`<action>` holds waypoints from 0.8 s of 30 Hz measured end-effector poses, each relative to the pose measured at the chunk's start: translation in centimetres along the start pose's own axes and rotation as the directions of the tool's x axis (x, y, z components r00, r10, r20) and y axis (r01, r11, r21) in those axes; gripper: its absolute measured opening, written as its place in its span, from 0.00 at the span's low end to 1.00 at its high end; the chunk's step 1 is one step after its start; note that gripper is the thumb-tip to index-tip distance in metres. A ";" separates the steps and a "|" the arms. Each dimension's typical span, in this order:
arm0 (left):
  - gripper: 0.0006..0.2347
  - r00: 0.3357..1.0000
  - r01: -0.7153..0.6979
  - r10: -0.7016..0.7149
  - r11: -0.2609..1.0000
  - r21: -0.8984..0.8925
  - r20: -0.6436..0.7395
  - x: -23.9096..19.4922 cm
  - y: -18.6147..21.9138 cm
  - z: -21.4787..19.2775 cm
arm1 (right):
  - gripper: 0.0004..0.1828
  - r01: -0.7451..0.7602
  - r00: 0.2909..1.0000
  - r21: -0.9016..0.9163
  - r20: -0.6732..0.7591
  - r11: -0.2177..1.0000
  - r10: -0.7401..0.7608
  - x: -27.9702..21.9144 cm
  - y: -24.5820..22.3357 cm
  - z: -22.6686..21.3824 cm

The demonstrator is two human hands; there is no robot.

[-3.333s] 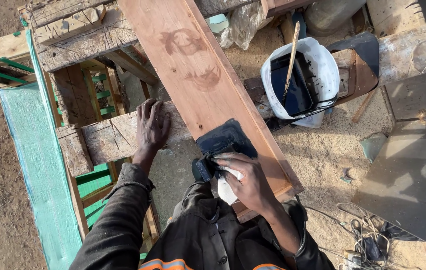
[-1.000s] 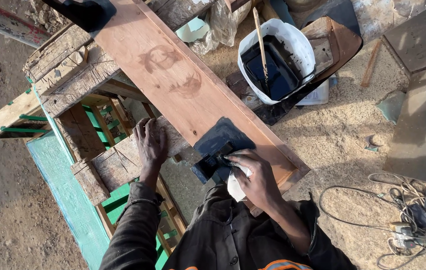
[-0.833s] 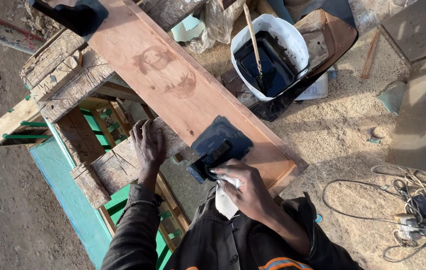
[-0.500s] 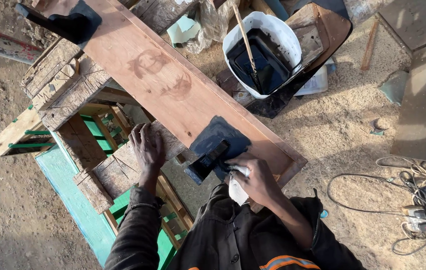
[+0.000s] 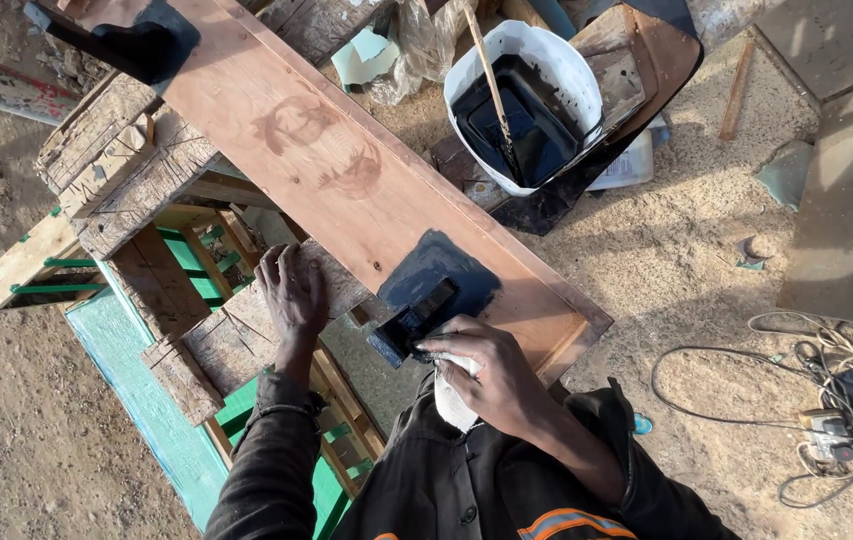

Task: The person applies a dark liquid finish to wooden trays using a white cloth. They dip the cloth into a container of the dark liquid and wipe it onto the surface of the trays, covering the wood grain. The person works on multiple trays placed on a wooden pallet structure.

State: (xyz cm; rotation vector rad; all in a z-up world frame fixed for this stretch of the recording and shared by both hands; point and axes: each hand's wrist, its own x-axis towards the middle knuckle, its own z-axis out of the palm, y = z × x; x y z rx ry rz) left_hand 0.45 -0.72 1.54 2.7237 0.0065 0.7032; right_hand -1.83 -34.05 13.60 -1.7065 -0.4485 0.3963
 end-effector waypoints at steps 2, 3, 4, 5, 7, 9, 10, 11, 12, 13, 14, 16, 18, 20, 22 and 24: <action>0.12 1.000 0.014 -0.014 1.000 0.011 0.003 -0.1 0.1 -0.1 | 0.14 -0.009 1.000 0.013 -0.013 1.000 0.009 0.1 -0.8 -1.4; 0.12 1.000 0.021 -0.021 1.000 0.019 0.003 0.0 0.2 0.0 | 0.14 -0.015 0.999 0.024 -0.035 1.000 0.016 0.2 -1.2 -2.1; 0.12 1.000 0.025 -0.025 0.999 0.021 -0.002 0.0 0.2 -0.2 | 0.14 -0.012 0.999 0.021 -0.029 1.000 0.013 0.6 0.6 -2.3; 0.13 1.000 0.028 -0.028 0.999 0.014 0.004 0.1 0.3 -0.3 | 0.14 -0.040 0.996 -0.038 -0.084 0.998 0.037 0.8 2.3 -2.4; 0.13 1.000 0.030 -0.030 1.000 0.006 0.006 0.1 0.4 -0.3 | 0.15 -0.067 0.989 -0.099 -0.141 0.993 0.053 1.4 4.8 -2.3; 0.13 0.999 0.038 -0.038 0.999 0.012 0.017 -0.1 0.3 -0.3 | 0.15 -0.074 0.983 -0.208 -0.180 0.975 0.036 1.8 6.4 -1.7; 0.13 0.999 0.038 -0.038 0.999 0.012 0.016 0.0 0.3 -0.3 | 0.15 -0.073 0.983 -0.208 -0.180 0.975 0.035 2.1 6.1 -1.3; 0.13 1.000 0.026 -0.026 1.000 0.010 0.009 0.0 0.3 -0.3 | 0.15 -0.078 0.986 -0.241 -0.164 0.967 0.039 2.2 5.8 -0.8; 0.12 1.000 0.015 -0.015 1.000 0.009 0.001 0.0 0.3 -0.3 | 0.16 -0.082 0.988 -0.273 -0.147 0.958 0.043 2.4 5.5 -0.3; 0.12 1.000 0.014 -0.014 1.000 0.010 0.000 0.1 0.3 -0.3 | 0.16 -0.080 0.988 -0.273 -0.147 0.959 0.041 2.4 4.1 -0.2; 0.12 1.000 0.013 -0.013 1.000 0.007 0.000 0.1 0.3 -0.3 | 0.16 -0.059 0.995 -0.222 -0.095 0.973 0.039 2.3 2.8 -0.1; 0.12 1.000 0.017 -0.017 1.000 0.005 0.003 0.0 0.3 -0.3 | 0.17 -0.044 0.998 -0.169 -0.040 0.985 0.038 2.3 1.3 -0.3; 0.13 1.000 0.027 -0.027 1.000 0.001 0.001 -0.1 0.1 -0.1 | 0.16 -0.064 0.998 -0.048 -0.023 0.997 0.063 2.6 1.1 -1.2; 0.13 1.000 0.029 -0.029 1.000 0.008 -0.009 -0.2 -0.1 0.0 | 0.16 -0.082 0.996 -0.151 -0.044 0.985 0.076 3.1 2.6 -2.1; 0.13 0.999 0.029 -0.029 1.000 0.007 -0.017 -0.2 -0.3 0.2 | 0.17 -0.105 0.993 -0.255 -0.072 0.961 0.089 3.2 3.7 -2.3; 0.13 0.999 0.034 -0.034 0.999 0.009 -0.005 -0.3 -0.6 0.4 | 0.16 -0.026 1.000 -0.341 -0.008 0.940 0.025 3.1 4.4 -1.9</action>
